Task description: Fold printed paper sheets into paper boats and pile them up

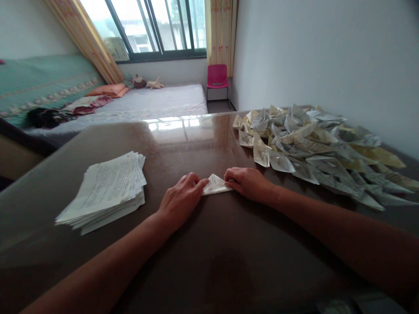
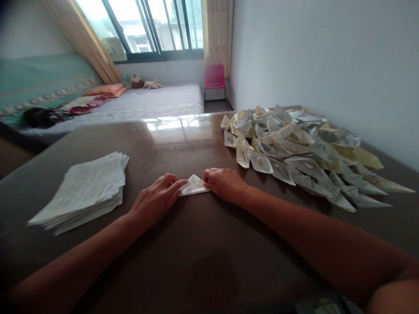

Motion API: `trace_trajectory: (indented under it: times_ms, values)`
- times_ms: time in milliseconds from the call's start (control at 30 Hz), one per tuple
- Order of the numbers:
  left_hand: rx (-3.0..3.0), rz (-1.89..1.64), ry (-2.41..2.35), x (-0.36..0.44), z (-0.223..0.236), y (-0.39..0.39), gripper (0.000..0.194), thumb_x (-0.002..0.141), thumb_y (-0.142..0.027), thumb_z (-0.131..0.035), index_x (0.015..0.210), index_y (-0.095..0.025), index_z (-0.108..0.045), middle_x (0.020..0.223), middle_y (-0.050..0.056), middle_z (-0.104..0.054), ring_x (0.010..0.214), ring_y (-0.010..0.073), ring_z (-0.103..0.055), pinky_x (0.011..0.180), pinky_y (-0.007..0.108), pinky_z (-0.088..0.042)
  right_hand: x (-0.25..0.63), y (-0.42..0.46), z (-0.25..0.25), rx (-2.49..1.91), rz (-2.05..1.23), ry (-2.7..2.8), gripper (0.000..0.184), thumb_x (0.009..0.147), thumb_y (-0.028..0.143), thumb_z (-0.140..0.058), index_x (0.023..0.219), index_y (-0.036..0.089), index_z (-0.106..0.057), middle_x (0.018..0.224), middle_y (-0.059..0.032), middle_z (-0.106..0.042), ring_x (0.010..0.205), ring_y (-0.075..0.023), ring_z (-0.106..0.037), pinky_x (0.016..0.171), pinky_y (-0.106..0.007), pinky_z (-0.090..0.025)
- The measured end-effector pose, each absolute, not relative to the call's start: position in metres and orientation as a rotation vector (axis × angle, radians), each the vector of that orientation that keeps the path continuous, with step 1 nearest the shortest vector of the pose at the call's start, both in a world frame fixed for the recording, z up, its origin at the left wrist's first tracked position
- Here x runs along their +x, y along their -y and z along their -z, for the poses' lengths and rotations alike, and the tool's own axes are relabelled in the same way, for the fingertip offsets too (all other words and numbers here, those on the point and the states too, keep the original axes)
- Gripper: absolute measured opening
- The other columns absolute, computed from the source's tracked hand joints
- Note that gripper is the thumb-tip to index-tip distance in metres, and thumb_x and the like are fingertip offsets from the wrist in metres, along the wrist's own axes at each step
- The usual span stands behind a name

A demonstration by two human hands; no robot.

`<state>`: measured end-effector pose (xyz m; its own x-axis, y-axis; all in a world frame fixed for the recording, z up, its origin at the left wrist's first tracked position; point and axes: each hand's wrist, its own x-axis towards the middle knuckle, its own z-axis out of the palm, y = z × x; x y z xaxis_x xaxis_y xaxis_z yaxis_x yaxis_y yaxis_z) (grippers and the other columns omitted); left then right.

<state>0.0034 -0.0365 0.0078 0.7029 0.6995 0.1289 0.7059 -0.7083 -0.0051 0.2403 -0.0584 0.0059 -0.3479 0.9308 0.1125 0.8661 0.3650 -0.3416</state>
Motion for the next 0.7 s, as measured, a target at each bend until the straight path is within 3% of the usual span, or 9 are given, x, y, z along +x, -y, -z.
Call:
trace_trajectory:
  times_ms: [100, 200, 367, 500, 700]
  values:
    - [-2.855, 0.153, 0.924, 0.006, -0.011, 0.042, 0.041, 0.094, -0.02, -0.047, 0.133, -0.032, -0.045, 0.118, 0.005, -0.054, 0.111, 0.0237, -0.047, 0.085, 0.035, -0.046, 0.241, 0.058, -0.005, -1.605, -0.33, 2.34, 0.013, 0.091, 0.03, -0.052, 0.092, 0.021, -0.06, 0.091, -0.0019, -0.066, 0.08, -0.0149, -0.06, 0.067, -0.024, -0.035]
    - [-2.917, 0.031, 0.774, 0.007, -0.014, 0.044, 0.039, 0.094, -0.021, -0.048, 0.133, -0.029, -0.046, 0.111, 0.005, -0.057, 0.105, 0.0218, -0.048, 0.086, 0.035, -0.046, 0.241, 0.059, -0.007, -1.635, -0.296, 2.364, 0.014, 0.092, 0.031, -0.05, 0.094, 0.021, -0.061, 0.093, -0.0019, -0.065, 0.08, -0.0143, -0.059, 0.067, -0.024, -0.036]
    - [-2.903, -0.028, 0.765, 0.008, -0.014, 0.045, 0.04, 0.094, -0.023, -0.048, 0.134, -0.028, -0.044, 0.111, 0.005, -0.057, 0.104, 0.0207, -0.05, 0.082, 0.033, -0.045, 0.233, 0.075, -0.019, -1.511, 0.082, 2.57, 0.02, 0.094, 0.025, -0.048, 0.108, 0.023, -0.062, 0.111, -0.0068, -0.058, 0.098, -0.0197, -0.053, 0.072, -0.028, -0.038]
    - [-2.888, -0.028, 0.756, 0.009, -0.016, 0.046, 0.039, 0.095, -0.023, -0.048, 0.133, -0.028, -0.045, 0.109, 0.004, -0.059, 0.103, 0.02, -0.052, 0.08, 0.033, -0.044, 0.222, 0.091, -0.022, -1.412, 0.274, 2.766, 0.027, 0.094, 0.02, -0.045, 0.117, 0.016, -0.058, 0.109, -0.0109, -0.06, 0.1, -0.0247, -0.05, 0.075, -0.036, -0.039]
    - [-2.799, -0.077, 0.772, 0.006, -0.025, 0.053, 0.029, 0.094, -0.018, -0.048, 0.121, -0.019, -0.056, 0.108, 0.007, -0.062, 0.1, 0.0222, -0.055, 0.075, 0.035, -0.044, 0.217, 0.103, -0.024, -1.542, 0.372, 2.825, 0.027, 0.091, 0.013, -0.044, 0.111, 0.008, -0.061, 0.1, -0.0157, -0.062, 0.091, -0.0266, -0.053, 0.071, -0.039, -0.038]
